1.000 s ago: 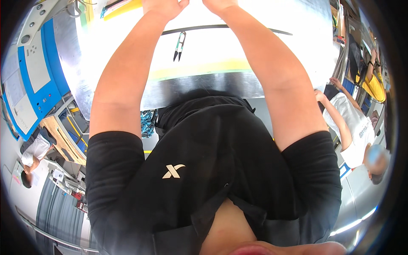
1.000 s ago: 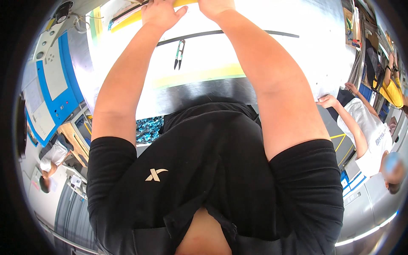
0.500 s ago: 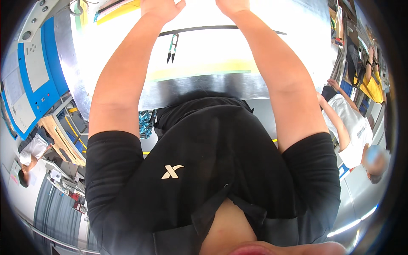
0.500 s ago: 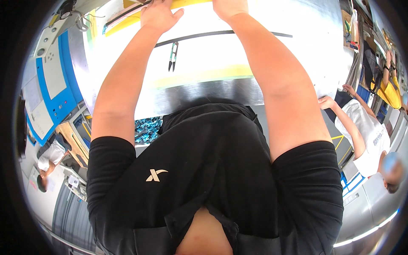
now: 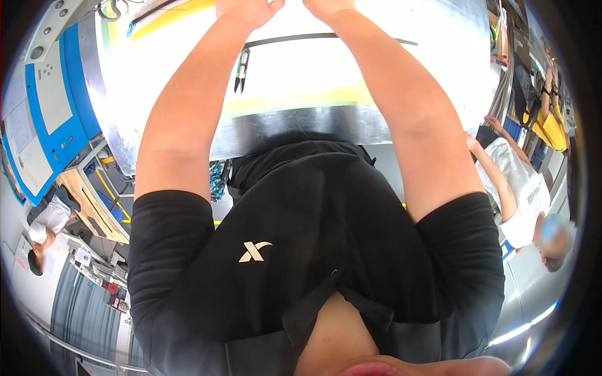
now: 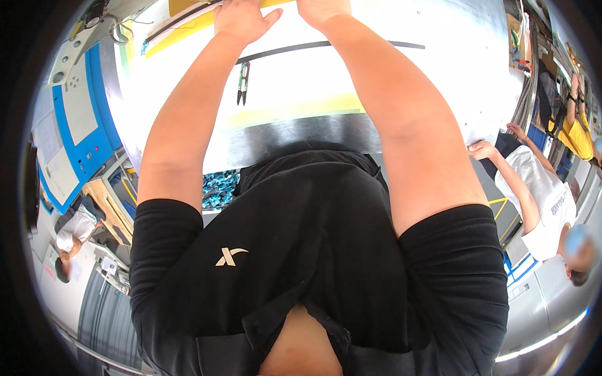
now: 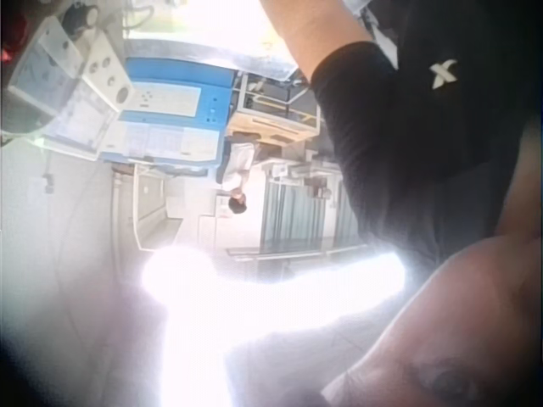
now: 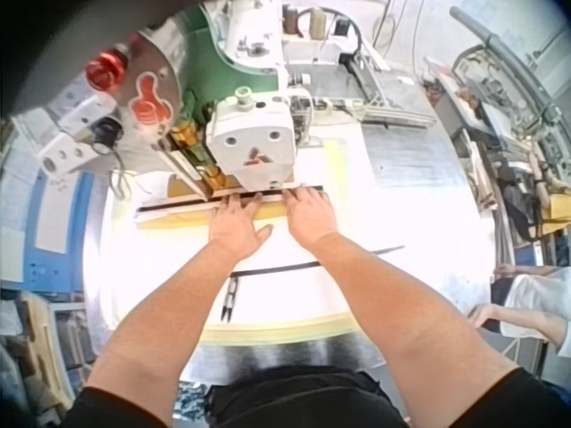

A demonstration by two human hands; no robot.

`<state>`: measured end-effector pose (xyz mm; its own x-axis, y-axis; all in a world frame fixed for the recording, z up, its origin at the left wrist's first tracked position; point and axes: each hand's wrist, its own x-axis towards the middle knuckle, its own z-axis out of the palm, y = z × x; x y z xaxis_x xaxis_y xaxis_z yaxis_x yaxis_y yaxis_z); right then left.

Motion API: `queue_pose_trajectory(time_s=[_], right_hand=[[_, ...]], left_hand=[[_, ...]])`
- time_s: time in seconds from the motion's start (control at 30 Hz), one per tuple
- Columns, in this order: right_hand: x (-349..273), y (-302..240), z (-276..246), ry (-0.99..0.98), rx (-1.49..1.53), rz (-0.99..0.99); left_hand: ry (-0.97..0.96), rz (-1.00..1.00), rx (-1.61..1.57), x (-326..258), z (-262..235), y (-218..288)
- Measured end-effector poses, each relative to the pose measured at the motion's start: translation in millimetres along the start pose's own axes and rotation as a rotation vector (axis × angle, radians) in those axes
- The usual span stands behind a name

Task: The person assembles black cables with blue connectors on a workbench. They pick up cables, align them, and place them into a machine or jig for processing. Another person in a white shirt assists by handing over cables and operating the machine.

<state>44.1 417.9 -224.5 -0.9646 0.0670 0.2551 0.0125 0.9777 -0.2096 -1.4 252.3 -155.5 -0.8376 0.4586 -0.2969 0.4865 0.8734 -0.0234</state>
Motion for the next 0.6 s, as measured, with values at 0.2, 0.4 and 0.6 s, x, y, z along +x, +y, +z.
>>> queue_pose_trajectory(time_s=[0.2,0.4,0.6], right_hand=[[-2,10,-8,-0.025,0.023,0.045],[-11,38,-20,0.001,-0.057,0.025],[-14,40,-17,0.017,-0.056,0.004]], left_hand=[[-0.056,-0.001,-0.007,7,-12,11],[-0.026,0.003,0.008,17,2,19],[0.061,0.058,-0.062,-6,-19,27]])
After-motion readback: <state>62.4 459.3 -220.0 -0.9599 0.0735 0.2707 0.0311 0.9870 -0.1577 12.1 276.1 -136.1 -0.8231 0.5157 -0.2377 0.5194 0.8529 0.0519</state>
